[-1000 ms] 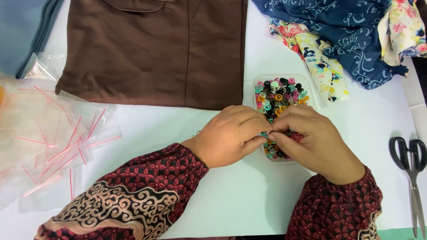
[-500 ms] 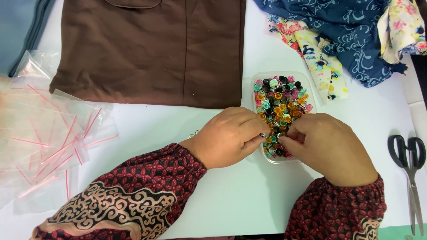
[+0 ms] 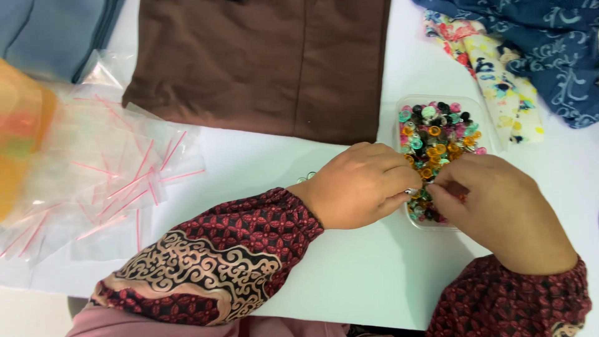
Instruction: The person sorts pink buttons into small ziplock bags and then selects silver buttons from a container, placing them on the table. The workspace includes folded trousers and a container of colorful buttons.
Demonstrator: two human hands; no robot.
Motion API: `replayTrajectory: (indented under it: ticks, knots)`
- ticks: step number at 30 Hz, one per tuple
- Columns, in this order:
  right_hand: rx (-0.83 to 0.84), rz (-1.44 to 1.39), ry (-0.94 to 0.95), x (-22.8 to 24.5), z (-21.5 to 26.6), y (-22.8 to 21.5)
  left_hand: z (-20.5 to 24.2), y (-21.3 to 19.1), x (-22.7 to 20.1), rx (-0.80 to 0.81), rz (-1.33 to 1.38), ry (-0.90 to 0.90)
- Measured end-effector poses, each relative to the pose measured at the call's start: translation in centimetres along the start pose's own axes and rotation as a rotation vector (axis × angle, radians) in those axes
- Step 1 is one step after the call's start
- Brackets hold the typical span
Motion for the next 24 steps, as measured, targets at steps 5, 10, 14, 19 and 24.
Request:
replayTrajectory:
  ticks: [5, 10, 14, 19, 24]
  knots:
    - [-0.244, -0.239, -0.383, 3.3, 0.2, -0.8, 0.2, -4.4, 0.0, -0.056, 0.04, -0.029]
    - [-0.318, -0.257, -0.632, 7.4, 1.1, 0.9, 3.7, -9.1, 1.7, -0.007, 0.036, -0.115]
    - [-0.182, -0.214, -0.762, 11.7, 2.1, 2.9, 7.3, -11.2, 2.6, 0.099, -0.019, -0.169]
    - [-0.1, -0.166, -0.818, 13.8, 2.5, 5.1, 10.1, -10.3, 1.9, 0.197, -0.064, -0.16]
    - [-0.149, -0.052, -0.768, 13.4, 1.8, 6.4, 10.9, -7.4, 1.2, 0.279, -0.236, -0.117]
Point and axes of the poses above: each hand's wrist, its own z-axis away from the middle knuckle, its own y-axis out of the palm, x = y × z, the point moved 6 cm from there along -z, towards the middle knuckle, and after that the axes turned 10 degrees about -z, right-handed, at the moved point
